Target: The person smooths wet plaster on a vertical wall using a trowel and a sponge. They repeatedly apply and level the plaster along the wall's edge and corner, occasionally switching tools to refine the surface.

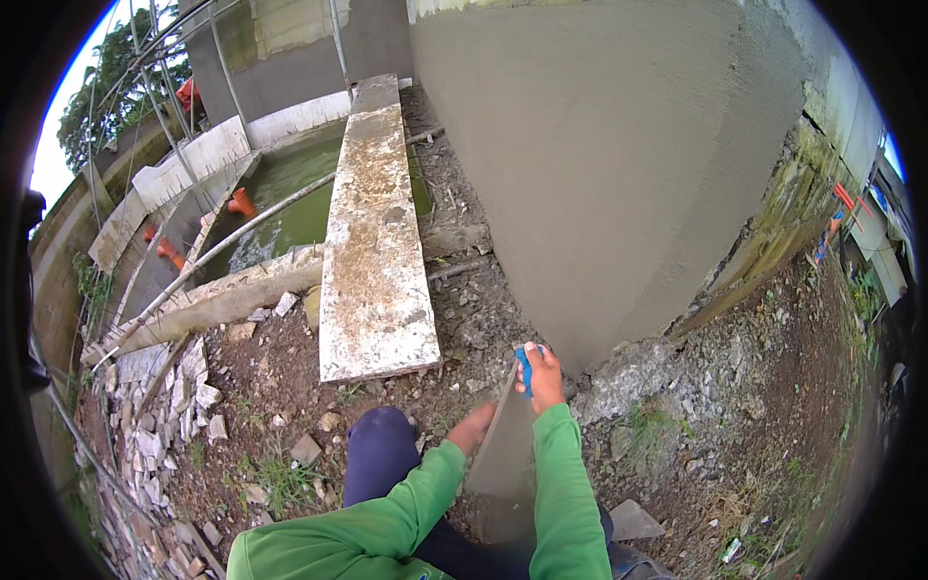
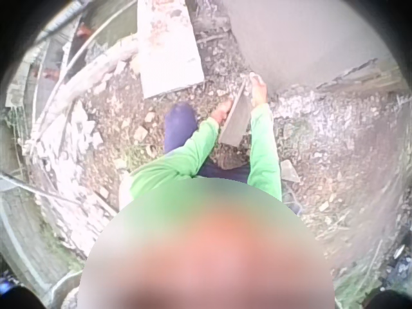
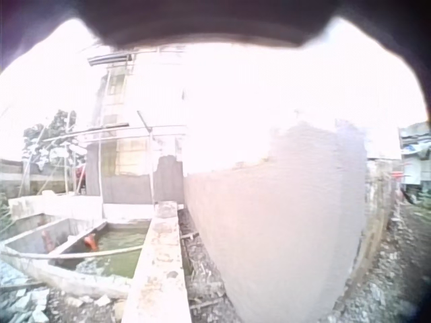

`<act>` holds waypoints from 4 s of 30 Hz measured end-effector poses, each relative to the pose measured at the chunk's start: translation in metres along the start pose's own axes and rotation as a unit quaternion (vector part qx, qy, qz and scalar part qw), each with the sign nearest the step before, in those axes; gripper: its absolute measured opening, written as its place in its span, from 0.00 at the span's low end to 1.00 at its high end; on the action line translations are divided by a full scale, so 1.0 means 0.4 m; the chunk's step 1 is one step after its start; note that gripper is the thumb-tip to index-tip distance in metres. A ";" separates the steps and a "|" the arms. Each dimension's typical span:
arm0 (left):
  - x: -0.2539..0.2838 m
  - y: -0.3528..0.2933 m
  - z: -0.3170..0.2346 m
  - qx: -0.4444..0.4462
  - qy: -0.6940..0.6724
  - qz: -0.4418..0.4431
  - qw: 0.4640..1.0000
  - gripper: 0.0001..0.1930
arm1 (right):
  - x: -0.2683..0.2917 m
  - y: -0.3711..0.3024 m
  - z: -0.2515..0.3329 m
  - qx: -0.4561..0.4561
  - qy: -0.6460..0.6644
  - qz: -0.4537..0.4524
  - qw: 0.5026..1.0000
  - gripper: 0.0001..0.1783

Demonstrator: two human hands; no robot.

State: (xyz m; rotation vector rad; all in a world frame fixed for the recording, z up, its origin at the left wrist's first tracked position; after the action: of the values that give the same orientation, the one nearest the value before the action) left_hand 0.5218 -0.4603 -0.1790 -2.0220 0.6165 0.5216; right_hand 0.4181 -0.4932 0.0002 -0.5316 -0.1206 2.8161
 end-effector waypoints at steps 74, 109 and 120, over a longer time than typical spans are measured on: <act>-0.979 -0.584 -0.878 -0.716 0.356 -0.157 0.580 0.18 | 0.607 -0.391 -0.069 0.065 -0.334 -0.305 0.890 0.21; -0.713 -0.270 -0.607 -0.622 0.363 -0.150 0.678 0.15 | 0.551 -0.389 -0.012 0.038 -0.399 -0.287 0.870 0.22; -0.665 -0.220 -0.687 -0.613 0.351 -0.139 0.694 0.14 | 0.557 -0.409 -0.009 0.061 -0.377 -0.294 0.876 0.22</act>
State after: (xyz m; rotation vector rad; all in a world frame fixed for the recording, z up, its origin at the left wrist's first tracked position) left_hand 0.3990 -0.6025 0.1655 -3.6074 0.3464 -0.1965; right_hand 0.2608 -0.2736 -0.0586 0.5737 -0.2085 2.2347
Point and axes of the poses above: each hand's wrist, its own y-axis towards the middle knuckle, its own x-axis out of the back of the hand, z = x × y, the point moved 9 cm from there along y, towards the middle knuckle, and after that the axes turned 10 degrees about x, right-handed, at the moved point
